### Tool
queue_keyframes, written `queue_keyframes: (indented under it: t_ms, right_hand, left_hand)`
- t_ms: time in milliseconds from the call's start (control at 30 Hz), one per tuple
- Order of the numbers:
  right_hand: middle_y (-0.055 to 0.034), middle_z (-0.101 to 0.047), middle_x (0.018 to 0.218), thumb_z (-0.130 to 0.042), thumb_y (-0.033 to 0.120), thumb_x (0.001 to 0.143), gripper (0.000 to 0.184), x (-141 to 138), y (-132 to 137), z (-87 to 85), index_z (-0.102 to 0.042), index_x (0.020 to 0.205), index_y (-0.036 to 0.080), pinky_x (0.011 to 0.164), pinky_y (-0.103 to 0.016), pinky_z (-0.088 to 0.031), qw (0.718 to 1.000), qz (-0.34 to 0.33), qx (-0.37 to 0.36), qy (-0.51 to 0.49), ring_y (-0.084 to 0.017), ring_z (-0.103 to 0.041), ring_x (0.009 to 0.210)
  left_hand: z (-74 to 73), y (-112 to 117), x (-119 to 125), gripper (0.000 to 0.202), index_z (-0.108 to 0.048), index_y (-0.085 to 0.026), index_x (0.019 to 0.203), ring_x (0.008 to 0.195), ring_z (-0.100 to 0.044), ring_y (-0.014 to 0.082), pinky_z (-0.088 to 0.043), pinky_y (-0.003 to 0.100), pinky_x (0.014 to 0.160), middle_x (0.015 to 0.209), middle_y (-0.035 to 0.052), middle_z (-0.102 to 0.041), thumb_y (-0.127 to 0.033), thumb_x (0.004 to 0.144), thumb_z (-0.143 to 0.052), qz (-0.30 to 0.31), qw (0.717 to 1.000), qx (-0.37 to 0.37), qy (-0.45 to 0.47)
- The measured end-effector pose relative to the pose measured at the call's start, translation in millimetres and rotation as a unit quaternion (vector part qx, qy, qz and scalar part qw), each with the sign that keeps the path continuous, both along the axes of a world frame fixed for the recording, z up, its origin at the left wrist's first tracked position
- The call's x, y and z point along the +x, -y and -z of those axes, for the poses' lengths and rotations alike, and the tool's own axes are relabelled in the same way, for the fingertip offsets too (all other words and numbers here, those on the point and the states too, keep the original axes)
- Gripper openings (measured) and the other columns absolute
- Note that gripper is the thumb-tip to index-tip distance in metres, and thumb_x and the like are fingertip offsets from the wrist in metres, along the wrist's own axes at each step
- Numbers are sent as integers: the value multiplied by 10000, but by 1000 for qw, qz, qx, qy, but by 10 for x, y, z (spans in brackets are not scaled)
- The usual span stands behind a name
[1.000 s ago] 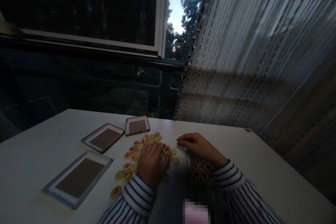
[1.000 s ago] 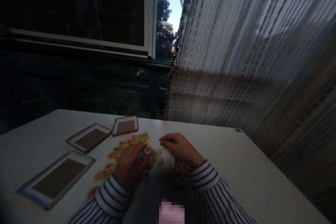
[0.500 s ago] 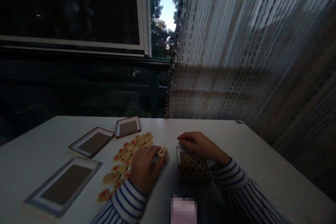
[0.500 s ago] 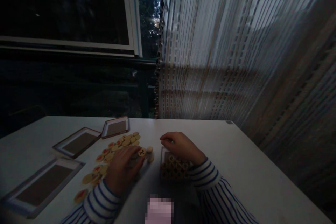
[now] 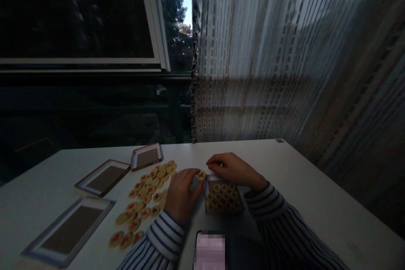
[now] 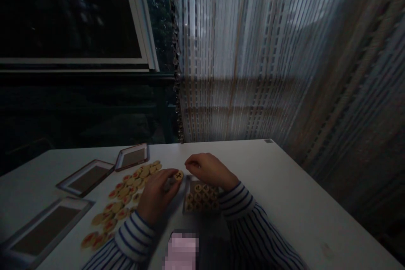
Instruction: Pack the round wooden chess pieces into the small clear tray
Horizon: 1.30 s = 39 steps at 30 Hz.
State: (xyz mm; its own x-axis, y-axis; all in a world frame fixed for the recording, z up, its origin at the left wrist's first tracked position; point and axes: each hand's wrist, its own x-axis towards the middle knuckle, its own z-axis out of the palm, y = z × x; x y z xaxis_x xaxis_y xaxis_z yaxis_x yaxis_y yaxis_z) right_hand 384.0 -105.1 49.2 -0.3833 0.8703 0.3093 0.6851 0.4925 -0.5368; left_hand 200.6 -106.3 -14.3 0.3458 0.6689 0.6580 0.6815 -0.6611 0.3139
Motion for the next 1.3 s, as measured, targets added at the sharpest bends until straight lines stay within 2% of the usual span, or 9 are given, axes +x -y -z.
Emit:
queue_keyframes:
  t_ms: [167, 367, 533, 700, 867, 967, 1067, 1167, 1300]
  right_hand:
    - [-29, -663, 829, -450, 279, 779, 242, -1, -9, 15, -650, 894, 203, 659, -235, -404, 1000, 7, 4, 17, -154, -585, 753]
    - [-35, -659, 835, -476, 305, 762, 246, -45, -14, 73, -641, 899, 185, 675, -231, -408, 998, 12, -32, 44, -154, -588, 762]
    - [-31, -659, 828, -489, 320, 755, 246, -118, -9, 103, -636, 906, 193, 649, -218, -400, 995, 0, -60, 81, -147, -585, 753]
    - [-27, -660, 802, -490, 303, 753, 223, -156, -21, 137, -644, 869, 191, 637, -217, -394, 994, -9, -74, 84, -140, -584, 731]
    - [-25, -658, 778, -492, 292, 752, 218, -163, -28, 154, -640, 874, 187, 617, -212, -389, 995, -7, -73, 65, -134, -585, 710]
    - [-24, -655, 780, -488, 273, 757, 213, -167, -25, 146, -640, 876, 184, 625, -211, -387, 997, -3, -57, 55, -131, -582, 719]
    - [-22, -654, 789, -482, 254, 761, 207, -170, -24, 146, -640, 877, 187, 632, -210, -384, 998, -1, -44, 48, -125, -577, 723]
    - [-19, -654, 787, -484, 248, 760, 204, -173, -31, 159, -639, 880, 190, 636, -213, -383, 998, -7, -42, 47, -123, -576, 714]
    - [-22, -653, 795, -488, 238, 757, 210, -176, -43, 169, -637, 896, 187, 650, -221, -386, 998, -12, -46, 52, -130, -578, 729]
  left_hand:
    - [114, -26, 121, 228, -532, -178, 983, 858, -566, 196, -435, 355, 760, 919, 62, -625, -258, 771, -502, -17, 999, 0, 29]
    - [305, 7, 58, 252, -525, -157, 1001, 808, -586, 194, -445, 352, 731, 889, 76, -643, -254, 771, -500, -6, 999, 46, 5]
    - [314, 12, 50, 269, -535, -151, 984, 751, -594, 195, -453, 342, 694, 815, 71, -649, -292, 756, -519, -28, 999, 31, 15]
    - [315, 12, 62, 254, -550, -160, 960, 742, -598, 198, -449, 346, 697, 796, 67, -652, -300, 750, -518, -25, 999, 21, 27]
    - [334, 21, 65, 281, -560, -163, 943, 732, -598, 195, -457, 347, 679, 795, 60, -651, -328, 715, -553, -30, 993, -71, 91]
    - [317, 39, 95, 317, -559, -157, 945, 668, -603, 176, -477, 313, 622, 746, 49, -651, -347, 691, -573, -37, 966, -182, 180]
    - [287, 53, 129, 321, -556, -146, 927, 658, -615, 163, -491, 275, 582, 754, 56, -661, -328, 666, -593, -12, 915, -280, 289]
    - [263, 59, 143, 293, -569, -137, 878, 670, -624, 158, -499, 253, 593, 737, 58, -667, -291, 634, -619, 18, 873, -321, 368]
    - [225, 66, 146, 251, -595, -133, 812, 663, -628, 153, -504, 243, 614, 702, 54, -669, -267, 605, -640, 31, 845, -333, 417]
